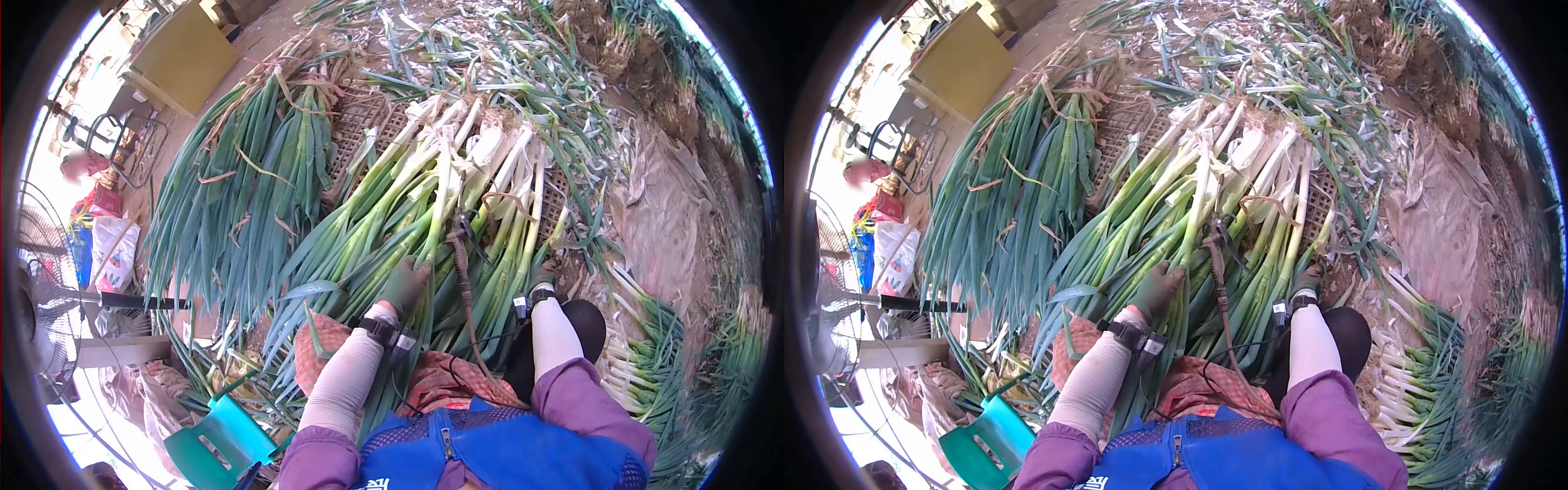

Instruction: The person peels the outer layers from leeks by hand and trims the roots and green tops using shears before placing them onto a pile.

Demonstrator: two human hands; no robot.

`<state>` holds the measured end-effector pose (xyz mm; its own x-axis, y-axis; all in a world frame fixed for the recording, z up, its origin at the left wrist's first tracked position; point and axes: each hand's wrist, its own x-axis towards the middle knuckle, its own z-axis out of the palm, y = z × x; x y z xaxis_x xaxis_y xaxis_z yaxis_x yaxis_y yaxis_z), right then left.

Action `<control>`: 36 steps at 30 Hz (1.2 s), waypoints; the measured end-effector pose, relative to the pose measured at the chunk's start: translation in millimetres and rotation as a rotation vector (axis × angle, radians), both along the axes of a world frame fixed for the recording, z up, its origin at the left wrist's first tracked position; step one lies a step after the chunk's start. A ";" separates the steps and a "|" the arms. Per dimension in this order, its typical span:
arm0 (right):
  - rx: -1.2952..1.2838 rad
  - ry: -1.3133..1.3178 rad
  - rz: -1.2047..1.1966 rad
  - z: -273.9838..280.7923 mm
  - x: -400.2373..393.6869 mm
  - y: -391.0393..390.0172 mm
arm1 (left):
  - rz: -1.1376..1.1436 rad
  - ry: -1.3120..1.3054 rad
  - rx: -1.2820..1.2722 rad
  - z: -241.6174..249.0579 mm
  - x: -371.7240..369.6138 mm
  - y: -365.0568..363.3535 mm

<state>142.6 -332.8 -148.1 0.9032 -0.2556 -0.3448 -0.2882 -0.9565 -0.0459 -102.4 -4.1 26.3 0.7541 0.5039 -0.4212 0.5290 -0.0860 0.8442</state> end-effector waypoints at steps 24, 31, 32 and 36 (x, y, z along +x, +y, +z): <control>0.105 -0.155 0.804 178.4 -209.4 118.7 | -0.062 -0.068 0.089 -13.3 -13.3 -10.3; 0.230 -0.179 0.700 191.8 -187.4 143.4 | -0.009 -0.042 0.067 32.4 -11.8 -29.8; 0.257 -0.229 0.723 193.5 -184.7 146.4 | 0.007 -0.082 0.026 29.1 -10.7 -29.9; 0.164 -0.464 0.811 178.8 -179.6 161.5 | -0.031 -0.070 0.057 7.7 -7.2 -18.7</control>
<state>-36.9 -171.3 30.7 0.8399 0.5301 0.1168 0.5423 -0.8283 -0.1404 -109.7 -22.8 34.0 0.7963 0.5012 -0.3386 0.4655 -0.1504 0.8722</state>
